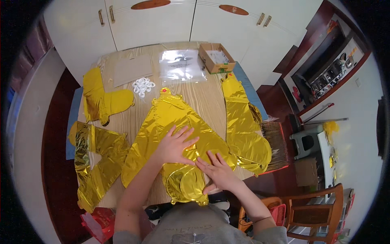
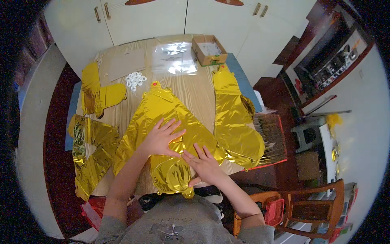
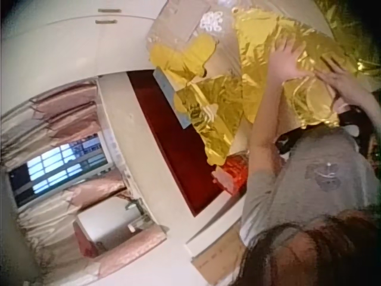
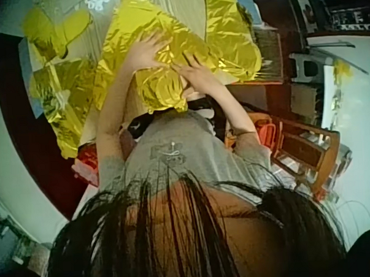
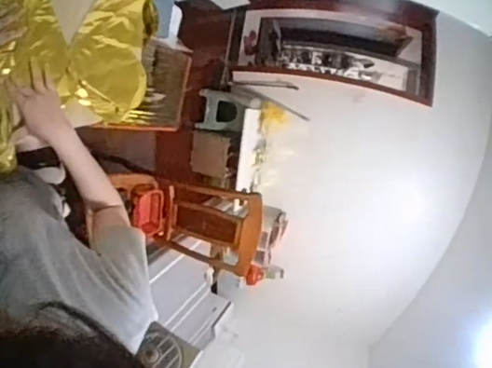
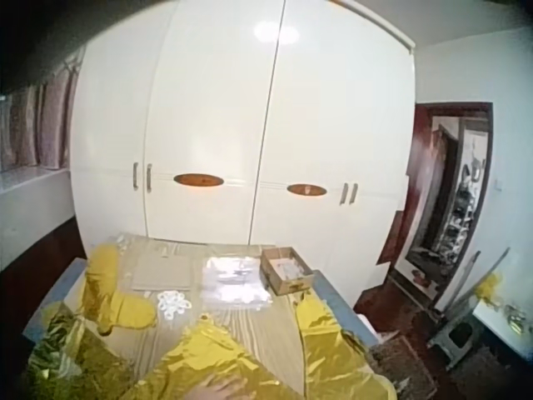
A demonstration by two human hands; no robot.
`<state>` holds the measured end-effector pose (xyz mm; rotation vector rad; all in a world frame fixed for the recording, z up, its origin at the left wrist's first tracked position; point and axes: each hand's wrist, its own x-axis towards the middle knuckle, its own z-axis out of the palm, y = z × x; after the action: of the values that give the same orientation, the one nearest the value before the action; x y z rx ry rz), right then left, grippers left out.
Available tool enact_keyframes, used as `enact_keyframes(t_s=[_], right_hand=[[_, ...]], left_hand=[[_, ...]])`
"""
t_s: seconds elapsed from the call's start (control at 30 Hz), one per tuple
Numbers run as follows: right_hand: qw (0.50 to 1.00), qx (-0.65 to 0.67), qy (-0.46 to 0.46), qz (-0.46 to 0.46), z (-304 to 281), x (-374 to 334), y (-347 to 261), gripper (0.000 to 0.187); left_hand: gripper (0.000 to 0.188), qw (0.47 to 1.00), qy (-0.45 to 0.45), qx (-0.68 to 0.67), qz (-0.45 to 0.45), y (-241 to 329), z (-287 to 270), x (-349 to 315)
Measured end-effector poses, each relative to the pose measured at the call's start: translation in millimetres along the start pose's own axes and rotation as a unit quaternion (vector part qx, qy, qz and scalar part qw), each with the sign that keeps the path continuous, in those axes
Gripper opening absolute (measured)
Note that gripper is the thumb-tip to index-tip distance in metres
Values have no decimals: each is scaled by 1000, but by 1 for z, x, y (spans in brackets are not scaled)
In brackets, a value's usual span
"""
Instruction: Folding and organizing gold-colored plastic film sheets at a workstation.
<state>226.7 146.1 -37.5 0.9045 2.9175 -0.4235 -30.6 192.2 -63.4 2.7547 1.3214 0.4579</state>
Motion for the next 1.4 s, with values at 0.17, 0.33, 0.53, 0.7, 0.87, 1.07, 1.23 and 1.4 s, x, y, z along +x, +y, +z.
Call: enact_keyframes(t_s=[0.17, 0.33, 0.53, 0.7, 0.87, 1.07, 1.23, 1.4], right_hand=[[1000, 14, 15, 3, -2, -2, -1, 122], [999, 35, 10, 12, -2, -1, -1, 126], [1000, 25, 6, 7, -2, -5, -3, 128], [1000, 15, 19, -19, 2, -9, -3, 126], [992, 33, 66, -98, -1, -35, -9, 92], [954, -54, 241, -171, 33, -54, -16, 31], [944, -44, 281, -170, 46, -59, -18, 29], [943, -23, 280, -179, 49, -65, -18, 26]], left_hand=[[98, 999, -44, -13, 25, 9, 3, 0], [100, 998, -42, -39, 11, 48, 10, -14], [97, 999, -22, -41, 0, 53, 10, -13], [99, 999, -23, -27, 0, 52, 9, -12], [98, 999, -46, -2, -3, 54, 5, -10], [99, 999, -34, -13, -11, 56, 7, -10], [98, 999, -31, -7, -9, 56, 5, -9], [99, 1000, -26, -3, -10, 57, 5, -11]])
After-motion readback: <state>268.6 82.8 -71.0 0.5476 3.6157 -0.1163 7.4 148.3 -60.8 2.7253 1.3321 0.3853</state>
